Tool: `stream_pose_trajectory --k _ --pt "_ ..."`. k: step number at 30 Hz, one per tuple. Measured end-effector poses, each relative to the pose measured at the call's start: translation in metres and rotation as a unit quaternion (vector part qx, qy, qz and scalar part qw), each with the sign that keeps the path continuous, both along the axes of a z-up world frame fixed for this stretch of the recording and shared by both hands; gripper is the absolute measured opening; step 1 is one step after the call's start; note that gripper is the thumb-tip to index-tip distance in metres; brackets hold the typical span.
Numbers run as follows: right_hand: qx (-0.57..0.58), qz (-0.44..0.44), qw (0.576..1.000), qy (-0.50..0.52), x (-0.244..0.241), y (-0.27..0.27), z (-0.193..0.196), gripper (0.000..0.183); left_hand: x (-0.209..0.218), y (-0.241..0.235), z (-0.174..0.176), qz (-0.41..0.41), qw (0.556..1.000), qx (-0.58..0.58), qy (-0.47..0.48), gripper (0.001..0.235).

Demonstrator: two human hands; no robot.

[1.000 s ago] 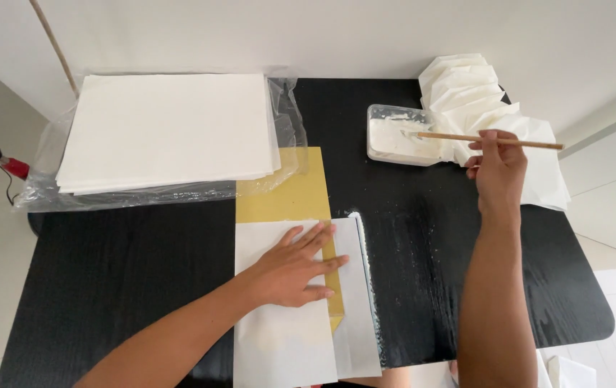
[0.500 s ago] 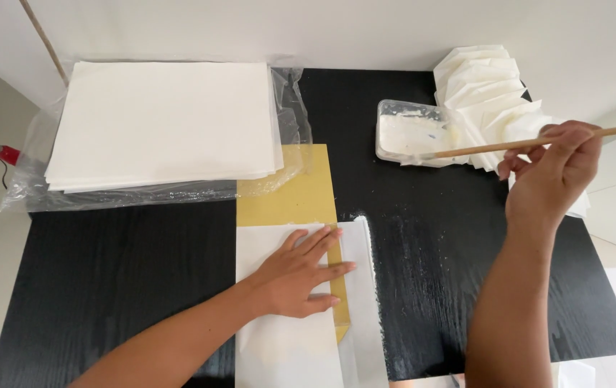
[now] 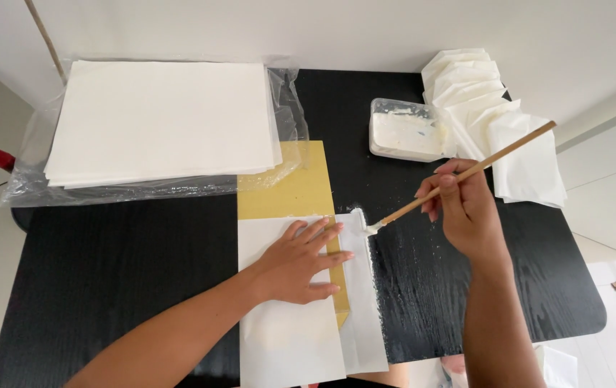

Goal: The person applies white adhesive to the edges of a folded white paper box using a brush, then presses the edges to seal. They place a yellow sheet over the box, then add a white sheet on top and smooth it down. The person continues applying adhesive to the edges of the white sheet and folds it over to seal the assembly.

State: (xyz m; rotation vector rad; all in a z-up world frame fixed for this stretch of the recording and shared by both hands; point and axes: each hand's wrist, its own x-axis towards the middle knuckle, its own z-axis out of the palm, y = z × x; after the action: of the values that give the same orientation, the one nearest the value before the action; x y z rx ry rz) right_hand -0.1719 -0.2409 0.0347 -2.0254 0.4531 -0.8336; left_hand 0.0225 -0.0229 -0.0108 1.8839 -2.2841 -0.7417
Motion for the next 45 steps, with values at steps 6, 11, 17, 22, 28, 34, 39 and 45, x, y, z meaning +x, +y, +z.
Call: stream_pose_trajectory --k 6,11,17,22,28,34,39,45 --pt "0.003 0.016 1.000 0.018 0.008 0.002 -0.009 0.021 -0.001 0.002 0.002 0.008 1.000 0.001 -0.002 0.063" --pt "0.012 0.011 1.000 0.010 0.011 0.001 -0.012 0.022 0.000 0.003 0.006 0.004 1.000 0.004 -0.004 0.063" --pt "-0.006 0.009 1.000 -0.007 0.014 0.003 -0.020 0.019 -0.001 0.005 0.006 0.006 1.000 0.002 0.000 0.063" --pt "-0.053 -0.005 0.998 -0.028 0.009 0.009 -0.028 0.019 -0.001 0.005 0.010 0.007 1.000 0.010 0.008 0.063" --pt "-0.100 -0.020 0.992 -0.071 -0.007 0.029 -0.033 0.023 -0.002 0.005 0.012 0.014 1.000 0.010 0.007 0.062" --pt "-0.091 -0.051 0.994 -0.022 -0.023 0.048 -0.042 0.021 -0.001 0.005 0.007 0.010 1.000 0.013 0.007 0.064" --pt "-0.070 -0.051 0.996 0.005 -0.034 0.050 -0.031 0.023 -0.001 0.005 0.007 0.017 1.000 -0.009 0.002 0.061" --pt "-0.108 -0.078 0.990 -0.043 -0.024 0.060 -0.014 0.025 -0.003 0.006 0.004 0.001 1.000 -0.009 -0.003 0.063"
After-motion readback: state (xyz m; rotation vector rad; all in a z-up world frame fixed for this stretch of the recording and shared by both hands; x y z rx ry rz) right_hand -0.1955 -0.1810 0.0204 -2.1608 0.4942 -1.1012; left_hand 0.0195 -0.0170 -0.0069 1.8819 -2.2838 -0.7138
